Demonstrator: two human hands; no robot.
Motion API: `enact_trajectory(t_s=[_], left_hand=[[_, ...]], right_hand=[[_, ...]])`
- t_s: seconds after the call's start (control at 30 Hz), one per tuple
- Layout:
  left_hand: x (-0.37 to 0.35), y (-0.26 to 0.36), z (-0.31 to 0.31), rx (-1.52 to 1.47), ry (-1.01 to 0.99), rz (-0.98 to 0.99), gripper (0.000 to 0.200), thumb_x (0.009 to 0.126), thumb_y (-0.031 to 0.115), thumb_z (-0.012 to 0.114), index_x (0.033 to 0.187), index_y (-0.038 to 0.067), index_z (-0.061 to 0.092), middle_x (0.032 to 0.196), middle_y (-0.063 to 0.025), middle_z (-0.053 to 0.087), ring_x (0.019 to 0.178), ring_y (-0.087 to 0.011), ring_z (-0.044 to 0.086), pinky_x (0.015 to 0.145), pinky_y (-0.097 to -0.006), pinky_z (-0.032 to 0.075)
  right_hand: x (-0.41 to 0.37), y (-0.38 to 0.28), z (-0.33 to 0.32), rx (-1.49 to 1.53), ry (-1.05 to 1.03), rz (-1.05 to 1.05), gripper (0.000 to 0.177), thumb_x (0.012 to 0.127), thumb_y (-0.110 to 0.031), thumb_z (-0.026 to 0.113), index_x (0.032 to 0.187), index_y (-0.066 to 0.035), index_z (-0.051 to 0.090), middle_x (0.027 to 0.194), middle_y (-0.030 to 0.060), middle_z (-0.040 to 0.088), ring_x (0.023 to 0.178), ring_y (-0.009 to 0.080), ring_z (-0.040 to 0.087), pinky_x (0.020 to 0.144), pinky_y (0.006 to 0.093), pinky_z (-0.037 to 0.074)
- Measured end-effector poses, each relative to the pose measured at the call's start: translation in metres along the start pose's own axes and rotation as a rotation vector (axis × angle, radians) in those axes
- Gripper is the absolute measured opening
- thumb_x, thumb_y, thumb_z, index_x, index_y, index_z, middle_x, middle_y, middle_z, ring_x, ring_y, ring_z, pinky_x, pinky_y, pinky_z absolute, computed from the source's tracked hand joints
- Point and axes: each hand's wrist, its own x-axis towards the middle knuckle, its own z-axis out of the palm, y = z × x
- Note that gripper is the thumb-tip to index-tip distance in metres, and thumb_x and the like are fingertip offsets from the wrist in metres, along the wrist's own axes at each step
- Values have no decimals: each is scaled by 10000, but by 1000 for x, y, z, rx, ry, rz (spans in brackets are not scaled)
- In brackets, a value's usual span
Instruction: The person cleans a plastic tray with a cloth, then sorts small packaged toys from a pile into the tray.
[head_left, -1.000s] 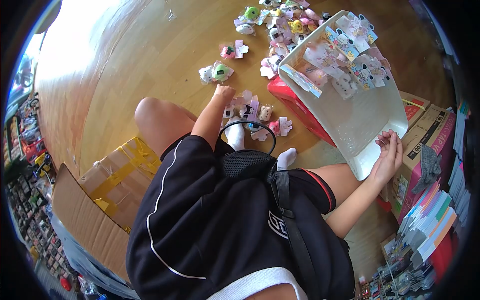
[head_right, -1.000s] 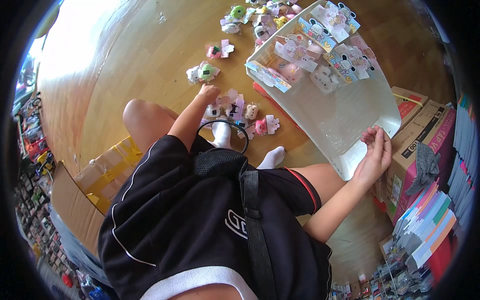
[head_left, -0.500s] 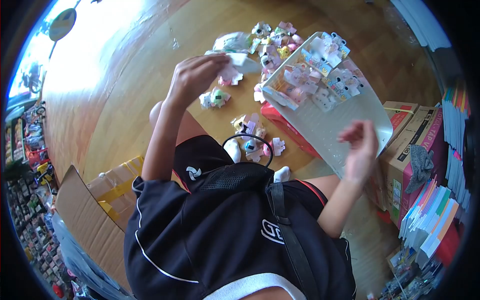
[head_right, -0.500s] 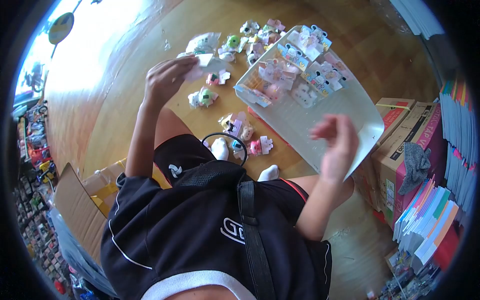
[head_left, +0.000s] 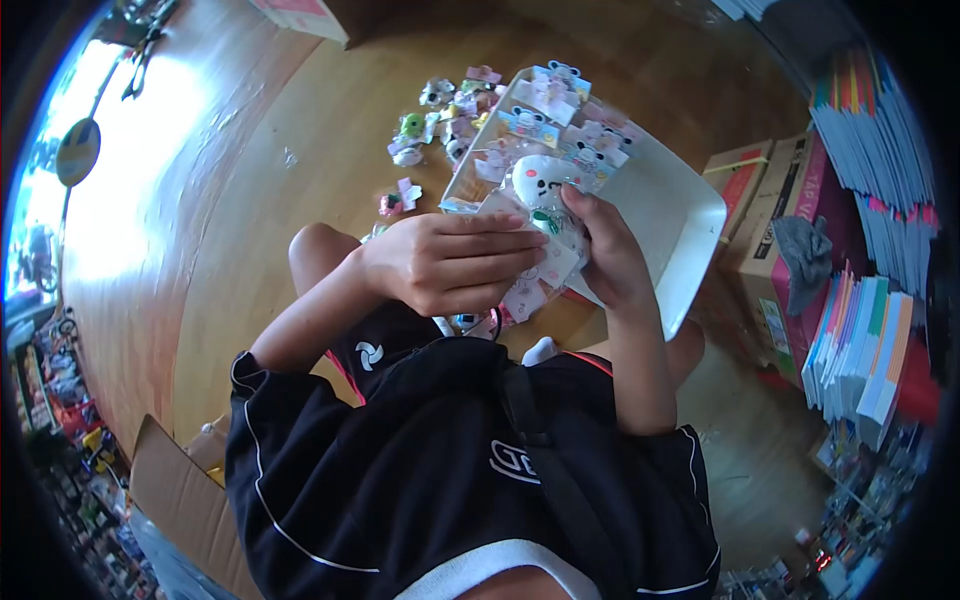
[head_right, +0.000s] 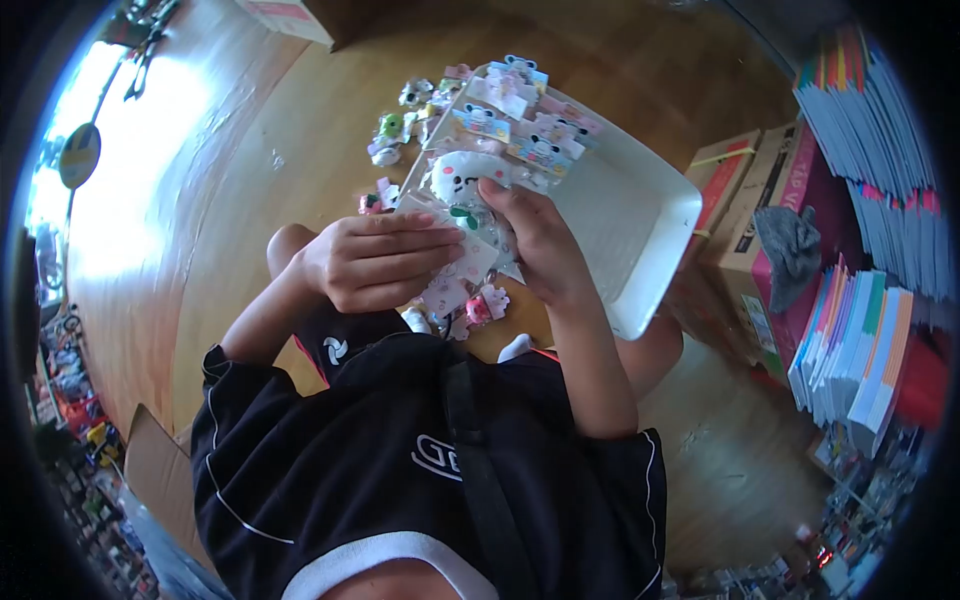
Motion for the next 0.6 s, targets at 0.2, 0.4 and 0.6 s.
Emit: enact_trajectory(t_s=[0.2,0.4,0.6], left_hand=[[-10,-4,16,-638,434,-779,815,669,288,667,1269,0,197,1221,-193,344,1141,-304,345,950,-375,254],[15,-4,38,-1136,756,-1407,301,746,133,607,989,-26,527,814,-45,591,730,-77,534,699,-218,414],[27,-46,-11,-859,397,-1224,232,778,113,543,954,-37,538,863,-101,600,869,-162,551,818,-281,401]], right_hand=[[-9,-1,-12,-131,359,-377,296,813,-306,507,929,-34,515,727,22,547,552,71,521,397,217,410],[-10,9,0,-151,230,-537,353,753,-203,608,1017,-12,471,846,22,544,700,83,527,570,222,454],[-36,4,-43,-126,252,-462,393,705,-116,648,1033,-20,454,921,47,548,802,133,541,707,285,472]])
